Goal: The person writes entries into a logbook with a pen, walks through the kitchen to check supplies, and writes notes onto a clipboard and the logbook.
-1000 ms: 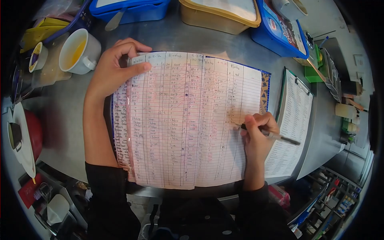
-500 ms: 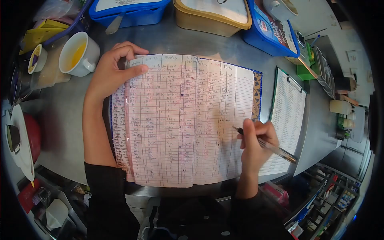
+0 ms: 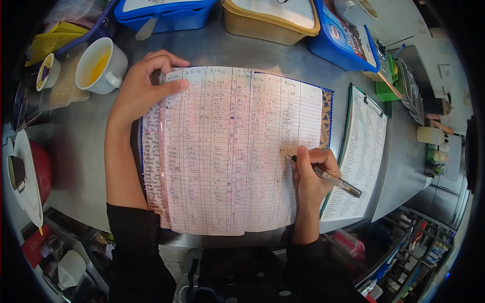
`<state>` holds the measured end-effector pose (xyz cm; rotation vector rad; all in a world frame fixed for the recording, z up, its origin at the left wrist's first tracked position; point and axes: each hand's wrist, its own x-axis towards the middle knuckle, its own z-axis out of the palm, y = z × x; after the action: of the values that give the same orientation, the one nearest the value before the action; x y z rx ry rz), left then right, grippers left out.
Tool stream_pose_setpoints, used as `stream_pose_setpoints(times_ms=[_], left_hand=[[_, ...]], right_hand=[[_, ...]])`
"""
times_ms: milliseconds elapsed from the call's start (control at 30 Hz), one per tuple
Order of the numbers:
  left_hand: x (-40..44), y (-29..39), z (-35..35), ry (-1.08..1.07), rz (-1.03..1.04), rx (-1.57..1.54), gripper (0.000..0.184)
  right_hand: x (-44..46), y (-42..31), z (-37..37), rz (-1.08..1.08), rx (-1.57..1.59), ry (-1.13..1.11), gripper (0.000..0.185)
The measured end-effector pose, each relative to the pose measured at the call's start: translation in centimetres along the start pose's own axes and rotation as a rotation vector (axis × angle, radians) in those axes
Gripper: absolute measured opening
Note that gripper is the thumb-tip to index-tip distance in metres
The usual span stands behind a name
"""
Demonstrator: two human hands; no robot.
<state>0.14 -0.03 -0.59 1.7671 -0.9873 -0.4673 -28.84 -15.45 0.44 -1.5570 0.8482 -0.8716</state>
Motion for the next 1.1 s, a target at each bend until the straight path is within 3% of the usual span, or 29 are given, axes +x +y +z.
stream_pose_setpoints(times_ms=[267, 700, 767, 867, 967, 1100], left_hand=[[0.0, 0.0, 0.0, -0.001, -0.005, 0.006, 0.035], [0.0, 0.2, 0.0, -0.003, -0.001, 0.015, 0.036], [0.1, 0.2, 0.0, -0.008, 0.005, 0.022, 0.036], [0.1, 0.0, 0.0, 0.003, 0.009, 0.008, 0.036], [0.1, 0.1, 0.0, -0.003, 0.014, 0.013, 0.036], [0.0, 0.0, 0.0, -0.004, 0.025, 0.025, 0.036]], right_hand=[[0.1, 0.4, -0.1, -0.028, -0.152, -0.026, 0.024], [0.2, 0.6, -0.6, -0.062, -0.084, -0.049, 0.025], [0.7, -0.7, -0.5, 0.177, 0.049, 0.018, 0.024], [1.4, -2.0, -0.3, 0.245, -0.058, -0.036, 0.025], [1.4, -0.4, 0.3, 0.044, -0.004, 0.001, 0.025], [1.4, 0.1, 0.5, 0.033, -0.042, -0.006, 0.025]])
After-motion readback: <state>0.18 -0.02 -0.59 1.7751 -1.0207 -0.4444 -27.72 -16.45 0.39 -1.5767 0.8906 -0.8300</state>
